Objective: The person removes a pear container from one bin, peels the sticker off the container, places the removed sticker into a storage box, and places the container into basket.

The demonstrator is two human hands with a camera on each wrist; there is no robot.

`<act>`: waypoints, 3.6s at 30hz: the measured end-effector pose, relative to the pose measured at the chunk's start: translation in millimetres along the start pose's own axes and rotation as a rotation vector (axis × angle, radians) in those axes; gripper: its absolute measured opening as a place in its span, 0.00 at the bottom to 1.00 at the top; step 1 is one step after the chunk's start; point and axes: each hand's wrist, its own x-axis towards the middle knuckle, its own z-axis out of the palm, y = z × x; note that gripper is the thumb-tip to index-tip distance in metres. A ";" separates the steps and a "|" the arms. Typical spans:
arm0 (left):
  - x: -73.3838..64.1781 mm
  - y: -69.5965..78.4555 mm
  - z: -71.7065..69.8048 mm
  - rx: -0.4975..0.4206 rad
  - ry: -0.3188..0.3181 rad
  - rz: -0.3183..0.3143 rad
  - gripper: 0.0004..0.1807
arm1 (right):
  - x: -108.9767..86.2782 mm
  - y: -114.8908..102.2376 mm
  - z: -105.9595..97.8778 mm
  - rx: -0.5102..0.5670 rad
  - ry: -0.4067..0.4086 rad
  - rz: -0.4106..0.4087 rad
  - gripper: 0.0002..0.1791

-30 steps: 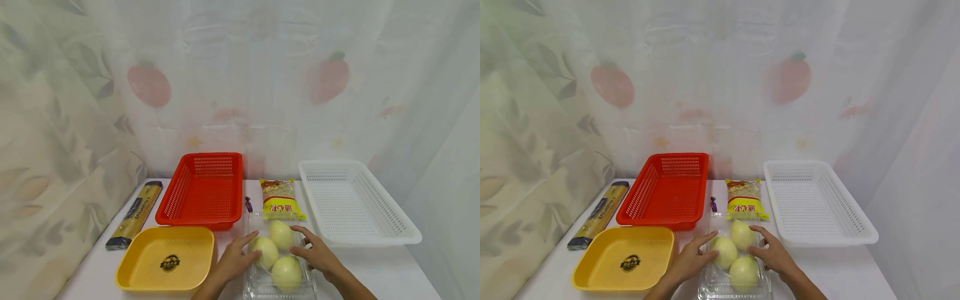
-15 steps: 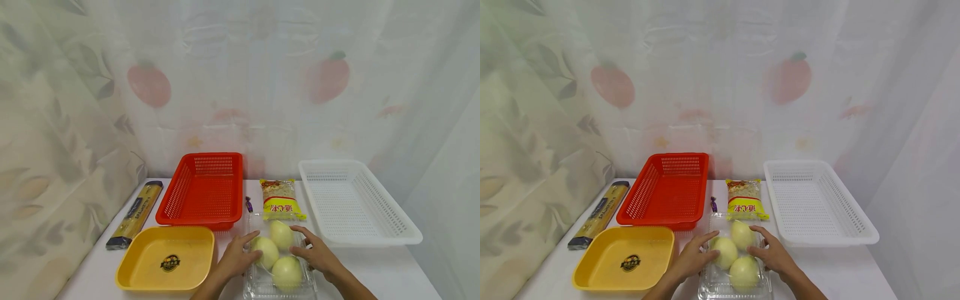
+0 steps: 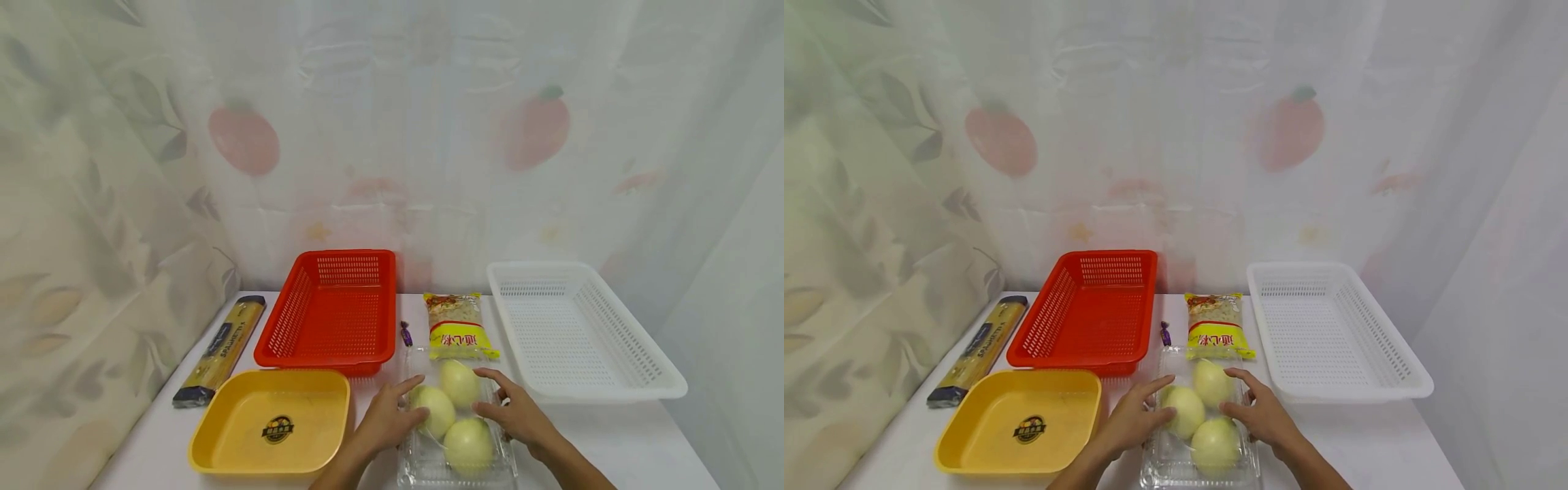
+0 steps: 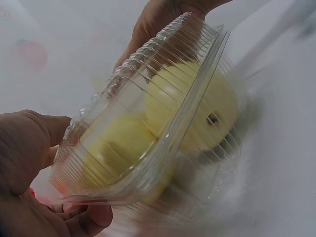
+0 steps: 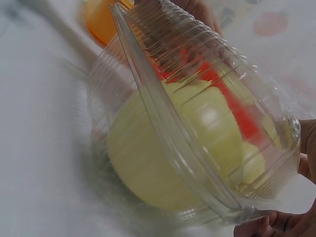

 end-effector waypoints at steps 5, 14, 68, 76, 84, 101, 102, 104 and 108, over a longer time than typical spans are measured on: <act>-0.7 5.8 -2.5 0.004 -0.014 0.007 0.31 | -2.5 -3.1 -1.3 0.005 0.000 0.005 0.36; -0.5 23.5 -13.1 -0.001 -0.049 0.022 0.29 | -8.8 -15.7 -8.0 -0.008 0.000 -0.010 0.36; 19.5 108.7 -129.7 -0.046 -0.117 -0.009 0.31 | 6.4 -149.6 -13.7 -0.092 -0.050 -0.194 0.32; 26.0 112.4 -143.3 -0.063 -0.093 -0.055 0.30 | 17.9 -160.7 -7.4 -0.095 -0.042 -0.190 0.32; 36.2 108.7 -157.3 -0.082 -0.098 -0.062 0.31 | 34.8 -169.8 -2.0 -0.059 -0.055 -0.168 0.32; 56.3 91.2 -187.7 -0.115 -0.109 -0.136 0.30 | 73.8 -181.1 19.8 -0.054 -0.065 -0.156 0.33; 57.1 90.1 -188.9 -0.124 -0.107 -0.143 0.30 | 75.8 -182.0 21.0 -0.058 -0.061 -0.149 0.33; 58.7 88.2 -191.8 -0.124 -0.102 -0.146 0.30 | 79.9 -184.1 23.5 -0.078 -0.052 -0.144 0.33; 61.9 85.4 -198.0 -0.094 -0.089 -0.138 0.30 | 86.9 -188.2 27.9 -0.107 -0.048 -0.154 0.32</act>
